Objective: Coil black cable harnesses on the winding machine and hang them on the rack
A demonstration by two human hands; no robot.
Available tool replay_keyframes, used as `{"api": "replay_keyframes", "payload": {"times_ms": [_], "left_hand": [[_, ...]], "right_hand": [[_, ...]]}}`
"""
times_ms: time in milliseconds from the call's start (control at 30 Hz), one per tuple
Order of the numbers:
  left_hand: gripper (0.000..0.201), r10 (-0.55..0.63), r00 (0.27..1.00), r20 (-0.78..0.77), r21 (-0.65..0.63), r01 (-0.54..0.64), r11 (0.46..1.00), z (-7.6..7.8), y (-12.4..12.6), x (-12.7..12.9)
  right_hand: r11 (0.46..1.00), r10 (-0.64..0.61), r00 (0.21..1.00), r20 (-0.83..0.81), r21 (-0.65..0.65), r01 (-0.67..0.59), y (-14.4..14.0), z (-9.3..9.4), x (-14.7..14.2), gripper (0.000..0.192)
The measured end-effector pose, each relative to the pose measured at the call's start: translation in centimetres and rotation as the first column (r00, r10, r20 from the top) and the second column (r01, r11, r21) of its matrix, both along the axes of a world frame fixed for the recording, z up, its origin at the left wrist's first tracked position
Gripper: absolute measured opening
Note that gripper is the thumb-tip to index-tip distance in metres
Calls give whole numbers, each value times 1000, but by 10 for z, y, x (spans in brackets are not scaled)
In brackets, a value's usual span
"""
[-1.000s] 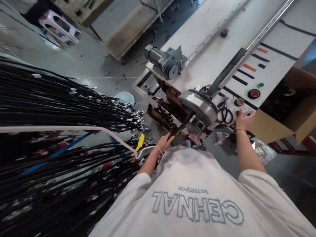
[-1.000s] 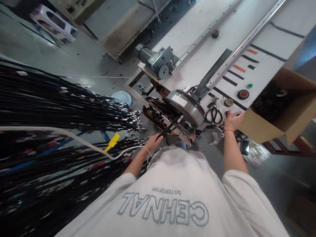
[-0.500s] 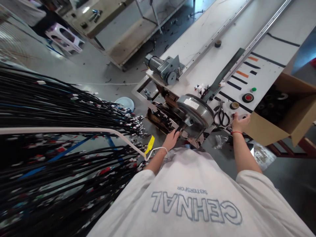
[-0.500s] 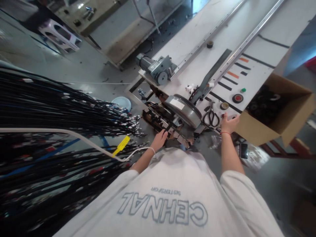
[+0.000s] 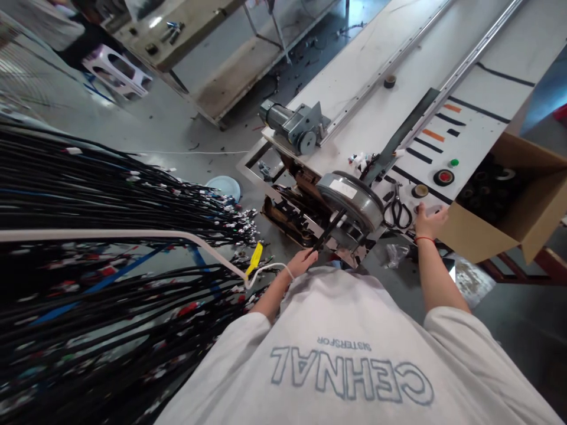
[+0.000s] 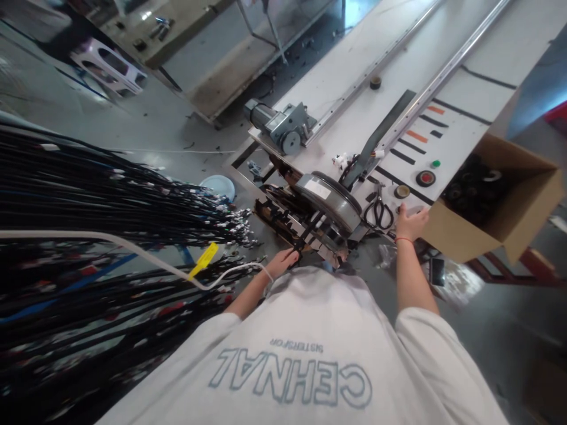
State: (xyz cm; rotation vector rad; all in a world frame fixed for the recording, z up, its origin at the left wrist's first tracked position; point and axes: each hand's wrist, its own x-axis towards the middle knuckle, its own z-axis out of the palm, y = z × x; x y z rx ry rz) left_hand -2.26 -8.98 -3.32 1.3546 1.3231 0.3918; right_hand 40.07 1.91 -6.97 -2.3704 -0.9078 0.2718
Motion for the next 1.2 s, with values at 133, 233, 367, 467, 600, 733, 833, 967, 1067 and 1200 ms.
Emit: {"api": "replay_keyframes", "payload": {"times_ms": [133,233,367,467,600,733,833,967,1067,1200], "left_hand": [[53,89,995,-37,58,-87,995,4,7,13],[53,79,996,-28,58,-77,995,7,19,25],[49,97,994,-44,131,-91,987,6,33,39],[44,112,992,-51,179,-101,979,8,42,46],[41,92,995,-31,170,-86,982,12,50,53],[43,58,998,34,134,-62,989,9,52,56],[45,82,996,44,111,-86,990,1,51,51],[46,1,1000,11,88,-2,996,-12,35,28],[47,-60,995,-81,42,64,997,-20,14,6],[45,112,990,-89,117,-101,988,-19,-5,-4]], "right_hand": [[1000,-7,1000,-4,1,7,1,0,1,74],[1000,-7,1000,-2,3,7,1,1,0,73],[999,4,1000,14,42,-4,1,2,0,72],[999,5,1000,27,47,-6,1,1,1,71],[1000,5,1000,17,24,-5,1,1,1,70],[1000,3,1000,17,22,-3,1,2,0,70],[1000,-4,1000,18,14,4,1,3,0,68],[1000,1,1000,9,19,-2,1,3,1,66],[999,-3,1000,9,40,2,1,0,2,65],[994,12,1000,14,113,-13,1,-7,6,66]]}}
